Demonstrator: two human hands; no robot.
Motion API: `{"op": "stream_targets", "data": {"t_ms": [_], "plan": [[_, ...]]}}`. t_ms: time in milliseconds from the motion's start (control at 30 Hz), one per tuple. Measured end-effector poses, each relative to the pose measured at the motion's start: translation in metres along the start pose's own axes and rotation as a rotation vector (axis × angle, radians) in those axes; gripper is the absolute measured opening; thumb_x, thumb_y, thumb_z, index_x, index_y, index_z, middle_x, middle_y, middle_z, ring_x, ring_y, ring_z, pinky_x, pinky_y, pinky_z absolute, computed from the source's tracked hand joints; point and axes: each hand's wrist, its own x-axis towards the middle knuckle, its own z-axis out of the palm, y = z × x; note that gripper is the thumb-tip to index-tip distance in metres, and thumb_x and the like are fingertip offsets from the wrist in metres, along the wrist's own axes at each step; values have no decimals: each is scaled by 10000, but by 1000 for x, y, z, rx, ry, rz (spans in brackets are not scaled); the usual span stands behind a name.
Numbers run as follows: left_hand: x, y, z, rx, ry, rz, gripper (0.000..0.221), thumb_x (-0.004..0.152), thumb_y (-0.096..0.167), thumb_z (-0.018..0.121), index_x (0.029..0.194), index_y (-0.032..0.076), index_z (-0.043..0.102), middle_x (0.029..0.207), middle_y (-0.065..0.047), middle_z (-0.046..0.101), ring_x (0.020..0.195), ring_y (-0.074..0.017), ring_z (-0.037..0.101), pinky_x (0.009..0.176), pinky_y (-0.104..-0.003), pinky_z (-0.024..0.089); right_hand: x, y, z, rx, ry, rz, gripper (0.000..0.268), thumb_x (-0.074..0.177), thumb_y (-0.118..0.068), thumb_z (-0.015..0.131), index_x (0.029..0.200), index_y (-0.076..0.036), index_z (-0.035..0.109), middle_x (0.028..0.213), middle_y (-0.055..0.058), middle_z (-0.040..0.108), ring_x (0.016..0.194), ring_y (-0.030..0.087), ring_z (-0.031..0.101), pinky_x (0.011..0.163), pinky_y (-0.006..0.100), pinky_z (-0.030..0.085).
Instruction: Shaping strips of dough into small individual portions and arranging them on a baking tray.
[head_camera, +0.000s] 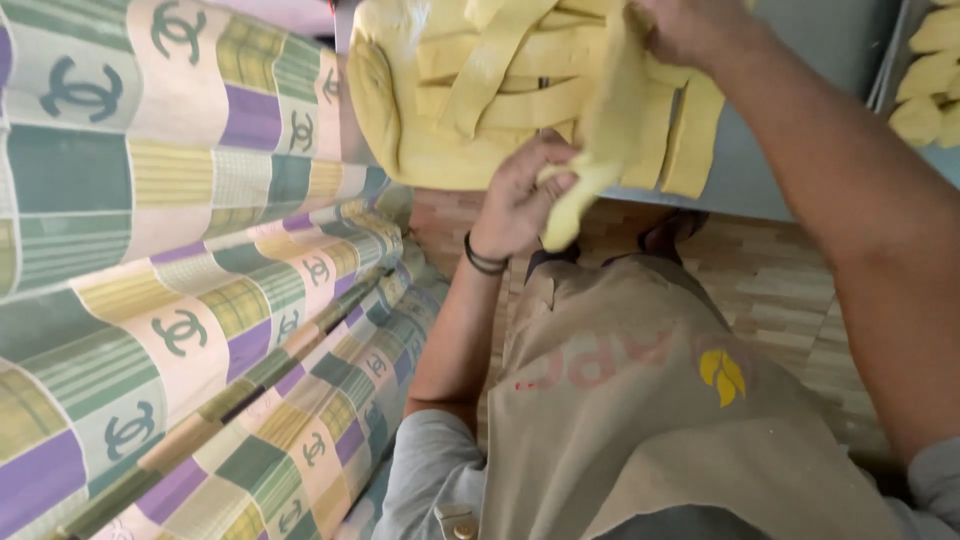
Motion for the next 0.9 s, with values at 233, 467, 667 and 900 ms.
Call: {"op": "stream_targets", "data": {"t_ms": [233,467,667,900], "plan": [[67,96,31,-229,-443,285,242,1131,233,480,1248,37,560,1123,-130,615,999,-319,596,907,-438,532,-85,-37,-4,708,574,-852,435,762,288,411,1128,173,616,1096,271,656,1039,434,620,1013,590,506],[42,-21,5,311,-217,51,230,1096,132,453,1242,38,605,1082,-128,591,995,-280,583,885,-394,521,-236,47,71,941,486,160,240,998,121,599,1205,3,627,1206,154,642,1089,279,639,947,386,541],[-32,-183,46,1106,-287,-101,541,892,216,569,1420,98,583,1464,-186,502,1401,-357,432,1148,-610,289,-279,62,127,514,546,437,482,909,54,569,1390,86,602,1375,279,543,1252,442,517,1059,497,431],[-19,-217,140,1124,-313,41,913,730,606,838,1460,141,547,1426,-155,545,1399,-342,476,1227,-624,246,-231,19,193,6,851,204,584,976,-272,722,1430,81,618,1468,294,589,1374,434,538,1065,559,400]]}}
